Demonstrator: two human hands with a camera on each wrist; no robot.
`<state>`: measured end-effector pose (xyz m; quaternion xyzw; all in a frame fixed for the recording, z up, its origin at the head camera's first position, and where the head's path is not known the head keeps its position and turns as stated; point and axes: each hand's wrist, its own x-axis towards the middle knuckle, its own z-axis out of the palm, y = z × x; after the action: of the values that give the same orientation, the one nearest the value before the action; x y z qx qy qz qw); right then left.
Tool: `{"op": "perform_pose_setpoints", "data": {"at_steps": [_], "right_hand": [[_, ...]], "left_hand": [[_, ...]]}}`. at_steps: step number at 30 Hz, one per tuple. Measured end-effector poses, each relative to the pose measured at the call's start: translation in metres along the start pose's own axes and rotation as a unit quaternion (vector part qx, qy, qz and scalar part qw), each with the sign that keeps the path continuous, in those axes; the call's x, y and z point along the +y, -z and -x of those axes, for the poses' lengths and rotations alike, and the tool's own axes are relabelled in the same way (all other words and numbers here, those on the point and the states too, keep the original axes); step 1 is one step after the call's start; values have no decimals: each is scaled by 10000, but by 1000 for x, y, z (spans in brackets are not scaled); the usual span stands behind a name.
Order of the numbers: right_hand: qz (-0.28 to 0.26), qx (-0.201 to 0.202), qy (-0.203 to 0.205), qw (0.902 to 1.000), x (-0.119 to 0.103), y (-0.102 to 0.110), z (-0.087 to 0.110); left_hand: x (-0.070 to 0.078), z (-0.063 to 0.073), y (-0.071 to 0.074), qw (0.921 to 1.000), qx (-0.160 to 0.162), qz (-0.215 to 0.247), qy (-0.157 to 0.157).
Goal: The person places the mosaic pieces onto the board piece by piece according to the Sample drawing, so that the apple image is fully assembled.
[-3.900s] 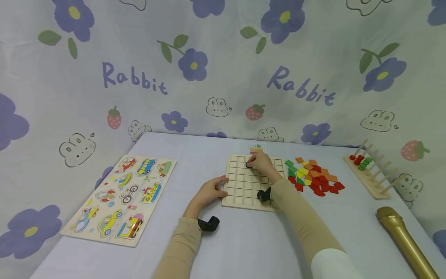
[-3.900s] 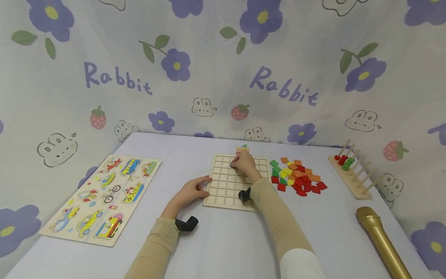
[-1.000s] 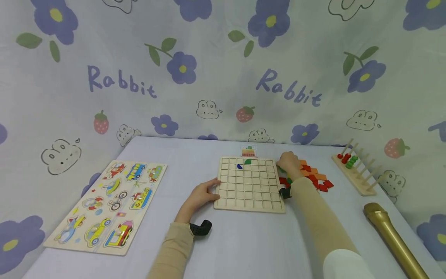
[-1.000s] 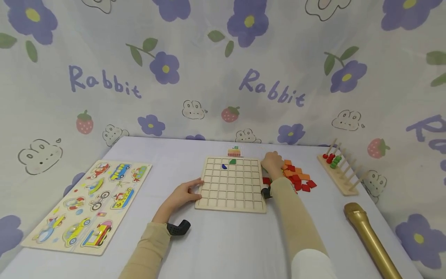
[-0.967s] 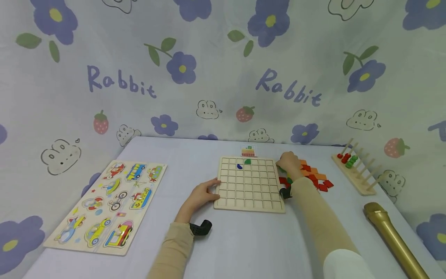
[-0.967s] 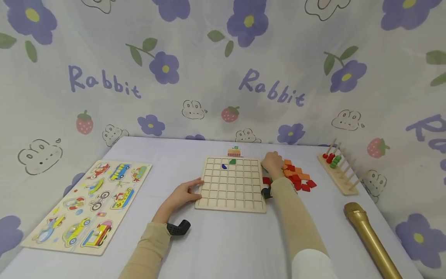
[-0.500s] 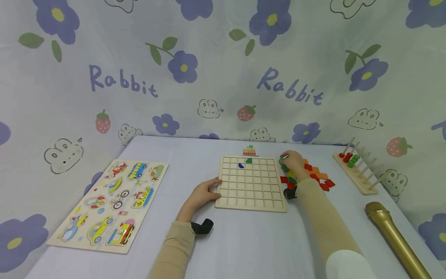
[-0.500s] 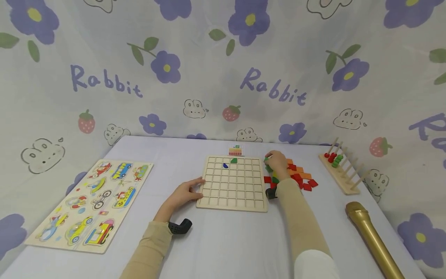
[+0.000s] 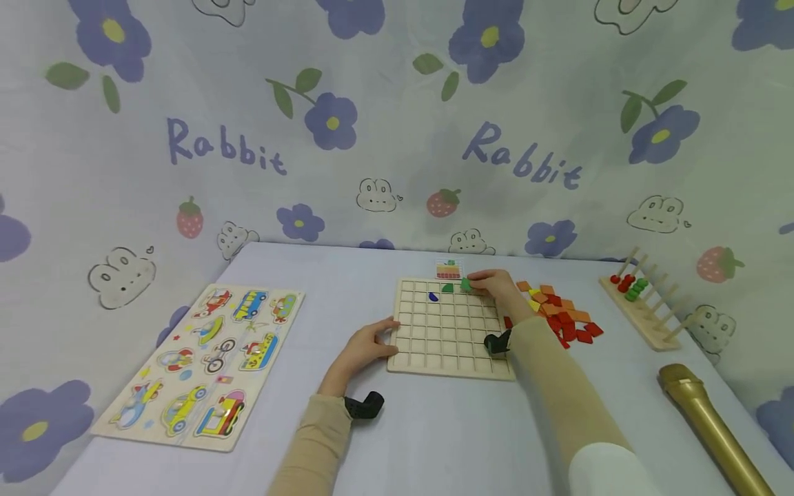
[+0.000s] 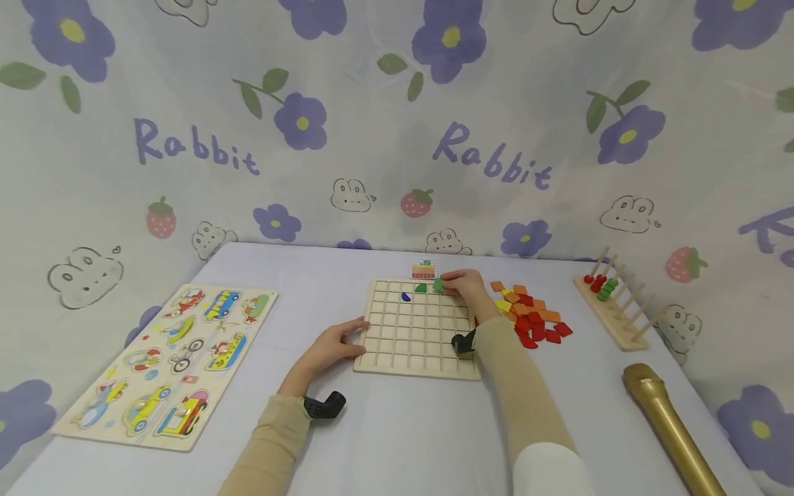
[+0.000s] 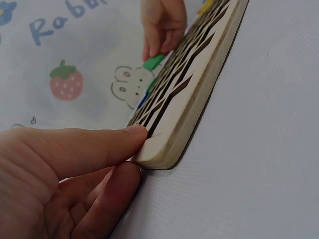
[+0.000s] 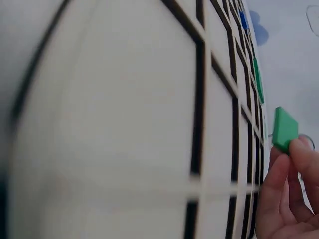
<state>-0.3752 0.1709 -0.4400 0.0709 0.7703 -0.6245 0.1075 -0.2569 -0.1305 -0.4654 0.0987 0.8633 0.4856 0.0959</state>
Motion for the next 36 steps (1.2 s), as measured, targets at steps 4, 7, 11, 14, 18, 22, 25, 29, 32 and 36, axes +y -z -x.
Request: {"op": "perform_pose_setpoints", "data": {"at_steps": [4,7,11,14,18,22,25,29,32,36], "right_hand": [[1300,48,605,9897,1,-9,-4],[2254,113,1101,9680,2,-13,-4],[2580,57,1230,9583,5,-13,-2],[2633,-40,1208,9571,5,-11,-1],[2417,-56,1270,9620,2,-9,0],[1627,215,1231,9787,-2,9,7],[1273,464,1104,9846,0,31,19],[1330,659,710,9864,8,56,39],[1596,575,548,9840,16,69,53],[2618,141,671,9627,27,83,69]], "left_hand": [[2,2,0,10000,-40,-37,-57],[4,3,0,10000,-11,-41,-61],[5,4,-1,9998,-54,-92,-165],[4,3,0,9997,-70,-142,-186],[2,1,0,9998,-14,-135,-109],[1,0,0,9999,-19,-117,-78],[2,0,0,9999,-25,-152,-6],[4,0,1,9998,58,-163,73],[4,0,3,9999,53,-129,90],[6,0,2,9999,-11,-105,79]]}}
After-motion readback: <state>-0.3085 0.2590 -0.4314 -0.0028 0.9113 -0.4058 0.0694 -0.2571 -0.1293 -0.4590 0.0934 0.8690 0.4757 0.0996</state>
